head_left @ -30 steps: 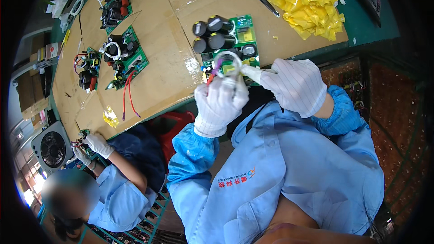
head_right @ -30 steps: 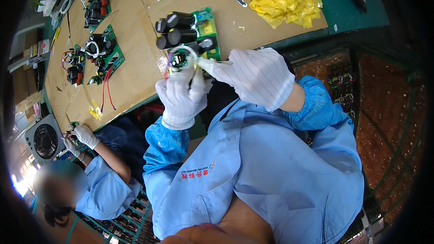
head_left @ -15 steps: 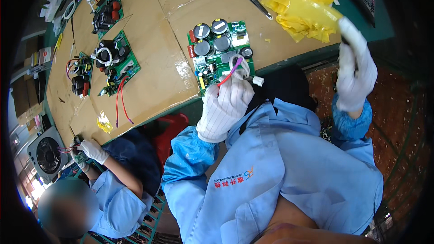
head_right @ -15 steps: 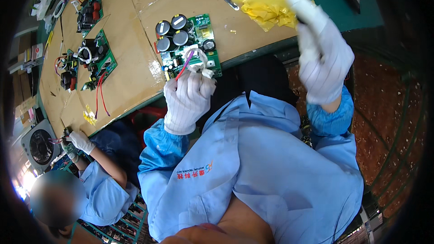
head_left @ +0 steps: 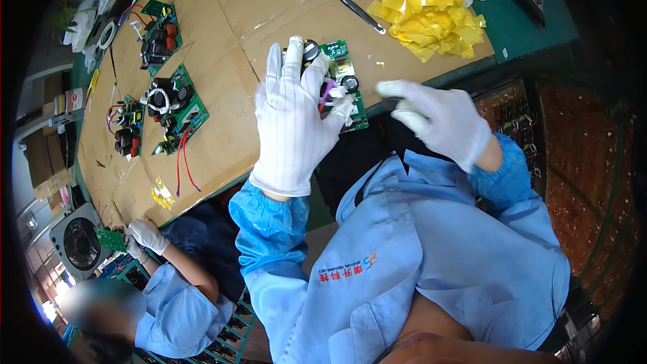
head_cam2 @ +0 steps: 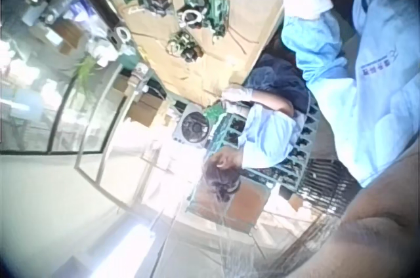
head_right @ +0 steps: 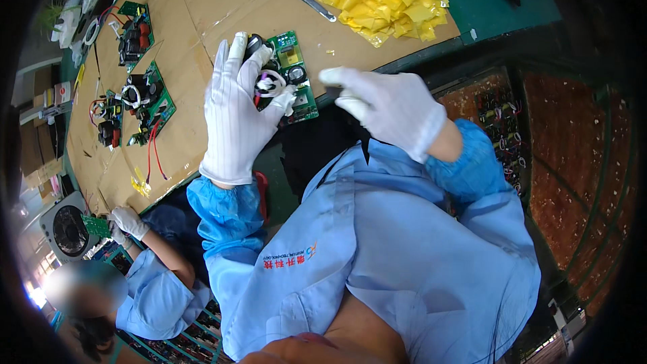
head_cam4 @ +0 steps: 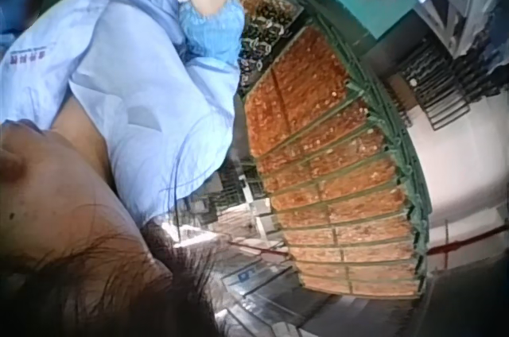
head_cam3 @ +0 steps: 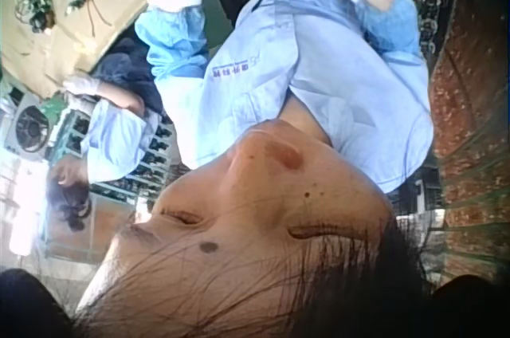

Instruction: Assembling components and checking a printed circuit board (PCB) at an electronics factory station.

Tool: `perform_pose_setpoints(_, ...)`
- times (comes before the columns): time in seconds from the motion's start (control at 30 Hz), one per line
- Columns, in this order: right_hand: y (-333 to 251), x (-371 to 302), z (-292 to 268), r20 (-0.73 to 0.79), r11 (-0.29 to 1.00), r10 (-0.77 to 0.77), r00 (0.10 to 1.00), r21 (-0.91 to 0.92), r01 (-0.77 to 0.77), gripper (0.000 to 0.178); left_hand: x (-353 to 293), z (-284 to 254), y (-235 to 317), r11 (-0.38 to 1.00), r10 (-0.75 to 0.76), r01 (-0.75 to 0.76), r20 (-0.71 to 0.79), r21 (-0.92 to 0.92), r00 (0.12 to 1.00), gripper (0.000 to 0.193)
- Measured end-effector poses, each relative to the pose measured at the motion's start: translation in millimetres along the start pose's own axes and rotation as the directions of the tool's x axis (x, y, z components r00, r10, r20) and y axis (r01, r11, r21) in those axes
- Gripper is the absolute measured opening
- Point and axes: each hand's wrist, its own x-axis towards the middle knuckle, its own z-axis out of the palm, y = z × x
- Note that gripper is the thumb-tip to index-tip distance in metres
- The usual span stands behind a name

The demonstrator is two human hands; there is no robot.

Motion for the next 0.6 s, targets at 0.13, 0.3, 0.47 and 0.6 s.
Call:
perform_pose_setpoints(0.13, 14, 19, 22, 0.067, 0.944, -0.186, 0.98, -0.266, 0.197, 0.031, 0, 6, -6, 0.989, 0.038, -0.052, -0.102, -0.135, 0.994, 0.055)
perform_pose_setpoints(0.3, 10, 29, 21, 0.172, 0.908, -0.185, 0.968, -0.346, 0.235, 0.034, -3, 8, -2, 0.971, -0.048, 0.021, -0.108, -0.237, 0.993, 0.052)
perform_pose_setpoints(0.47, 13, 28, 33, 0.134, 0.879, -0.209, 0.969, -0.409, 0.246, 0.036, -5, 8, -3, 0.971, -0.031, 0.0, -0.125, -0.239, 0.992, 0.051)
perform_pose_setpoints(0.6, 19, 25, 39, 0.04, 0.843, -0.302, 0.952, -0.455, 0.286, 0.036, -4, 8, -2, 0.974, -0.04, 0.009, -0.134, -0.226, 0.99, 0.048)
